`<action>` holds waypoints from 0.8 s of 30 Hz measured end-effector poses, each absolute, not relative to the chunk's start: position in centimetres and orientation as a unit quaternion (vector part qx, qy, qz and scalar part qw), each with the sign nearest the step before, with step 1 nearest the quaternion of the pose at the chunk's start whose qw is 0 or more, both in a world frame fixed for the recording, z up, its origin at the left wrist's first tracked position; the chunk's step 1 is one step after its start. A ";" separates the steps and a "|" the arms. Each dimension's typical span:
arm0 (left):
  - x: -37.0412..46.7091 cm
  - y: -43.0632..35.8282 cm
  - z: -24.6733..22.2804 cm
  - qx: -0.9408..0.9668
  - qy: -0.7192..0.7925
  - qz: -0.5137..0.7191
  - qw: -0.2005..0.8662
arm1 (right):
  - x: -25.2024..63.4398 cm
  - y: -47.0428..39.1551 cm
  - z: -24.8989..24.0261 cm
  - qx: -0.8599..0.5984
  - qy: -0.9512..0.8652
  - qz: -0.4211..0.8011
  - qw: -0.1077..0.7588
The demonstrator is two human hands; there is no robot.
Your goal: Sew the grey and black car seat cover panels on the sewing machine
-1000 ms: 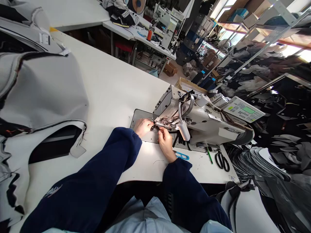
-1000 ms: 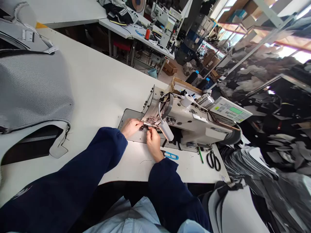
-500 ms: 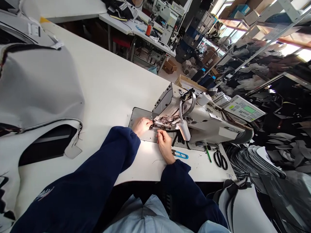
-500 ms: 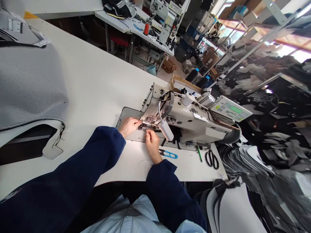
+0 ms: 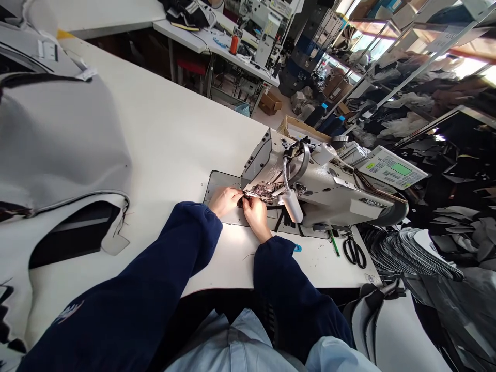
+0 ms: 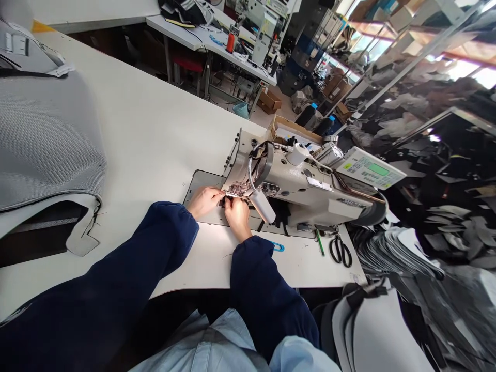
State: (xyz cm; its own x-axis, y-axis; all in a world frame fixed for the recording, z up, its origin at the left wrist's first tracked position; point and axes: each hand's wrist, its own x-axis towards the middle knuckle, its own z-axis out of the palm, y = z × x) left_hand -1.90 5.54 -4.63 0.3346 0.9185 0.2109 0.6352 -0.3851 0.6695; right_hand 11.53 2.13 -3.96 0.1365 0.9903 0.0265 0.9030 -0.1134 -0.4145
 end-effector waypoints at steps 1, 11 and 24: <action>-1.9 5.5 -4.6 0.780 0.499 0.289 0.241 | 11.5 2.1 -3.9 -0.735 -0.644 0.129 0.167; -2.1 4.7 -3.7 0.781 0.511 0.288 0.215 | 11.9 1.7 -4.4 -0.721 -0.649 0.136 0.201; -1.8 4.7 -4.0 0.798 0.521 0.274 0.129 | 14.8 -6.5 -1.7 -0.472 -0.569 0.539 0.404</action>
State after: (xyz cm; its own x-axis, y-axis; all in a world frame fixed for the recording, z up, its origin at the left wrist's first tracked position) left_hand -1.85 4.69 -4.04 0.3063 0.9025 0.3028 0.7612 -0.4233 0.4913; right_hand 14.84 -6.50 -1.74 -0.2283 0.9724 -0.0477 0.1010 -0.0251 -0.9946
